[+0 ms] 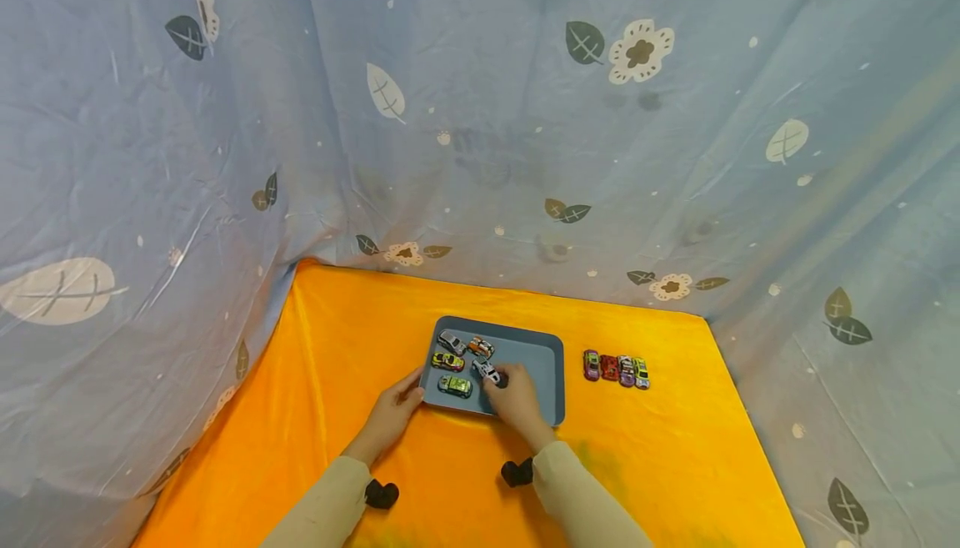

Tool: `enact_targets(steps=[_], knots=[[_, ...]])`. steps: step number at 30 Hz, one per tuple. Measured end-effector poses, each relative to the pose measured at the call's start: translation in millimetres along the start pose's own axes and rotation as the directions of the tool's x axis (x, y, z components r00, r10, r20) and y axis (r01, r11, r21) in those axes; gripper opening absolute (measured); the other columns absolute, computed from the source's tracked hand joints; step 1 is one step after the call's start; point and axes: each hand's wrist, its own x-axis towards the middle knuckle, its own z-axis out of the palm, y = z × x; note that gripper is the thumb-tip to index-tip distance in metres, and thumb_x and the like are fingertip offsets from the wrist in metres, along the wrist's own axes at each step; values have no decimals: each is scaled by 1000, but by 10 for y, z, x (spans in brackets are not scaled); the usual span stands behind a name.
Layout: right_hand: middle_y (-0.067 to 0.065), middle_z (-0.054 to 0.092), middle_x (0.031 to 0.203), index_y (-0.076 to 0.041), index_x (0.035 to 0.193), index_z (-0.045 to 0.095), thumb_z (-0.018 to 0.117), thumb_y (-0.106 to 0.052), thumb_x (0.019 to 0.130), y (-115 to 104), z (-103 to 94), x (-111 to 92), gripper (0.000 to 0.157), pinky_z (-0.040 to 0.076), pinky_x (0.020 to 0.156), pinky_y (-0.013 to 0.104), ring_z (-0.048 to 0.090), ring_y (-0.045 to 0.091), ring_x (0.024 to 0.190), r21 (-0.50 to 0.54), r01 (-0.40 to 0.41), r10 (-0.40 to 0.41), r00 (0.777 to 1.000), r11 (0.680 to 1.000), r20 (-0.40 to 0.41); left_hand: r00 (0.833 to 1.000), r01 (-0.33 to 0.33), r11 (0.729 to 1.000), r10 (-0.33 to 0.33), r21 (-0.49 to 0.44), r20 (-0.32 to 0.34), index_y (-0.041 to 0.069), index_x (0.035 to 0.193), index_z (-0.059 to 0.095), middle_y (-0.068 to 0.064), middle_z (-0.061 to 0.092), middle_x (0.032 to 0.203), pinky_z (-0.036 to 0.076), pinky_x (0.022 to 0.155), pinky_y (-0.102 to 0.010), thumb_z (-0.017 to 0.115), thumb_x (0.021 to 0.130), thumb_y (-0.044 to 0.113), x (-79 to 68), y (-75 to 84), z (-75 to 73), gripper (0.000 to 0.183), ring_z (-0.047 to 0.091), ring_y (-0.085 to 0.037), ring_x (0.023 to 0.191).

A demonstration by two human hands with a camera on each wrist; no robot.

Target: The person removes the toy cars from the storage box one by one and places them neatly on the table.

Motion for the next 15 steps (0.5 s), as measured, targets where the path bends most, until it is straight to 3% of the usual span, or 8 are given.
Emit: enact_targets(steps=[6,15], knots=[[5,56,96,-6,112,69,71,-24,88,41,-242,-25,30,46,66,31,50,18,81,50,-9,12,997,999,-70,1000,7,1000,-7,-10,-5,27,146,45,-2,42,149,34,109,-47,55,100,23,-3,-7,9,48,37,-26,137],[10,58,103,-1,120,67,71,-23,88,341,-690,-37,39,48,72,33,53,23,89,112,-1,28,971,994,-237,1000,-5,1000,5,2,-12,27,147,45,-3,42,149,33,109,-48,56,100,24,6,-24,14,48,35,-27,138]])
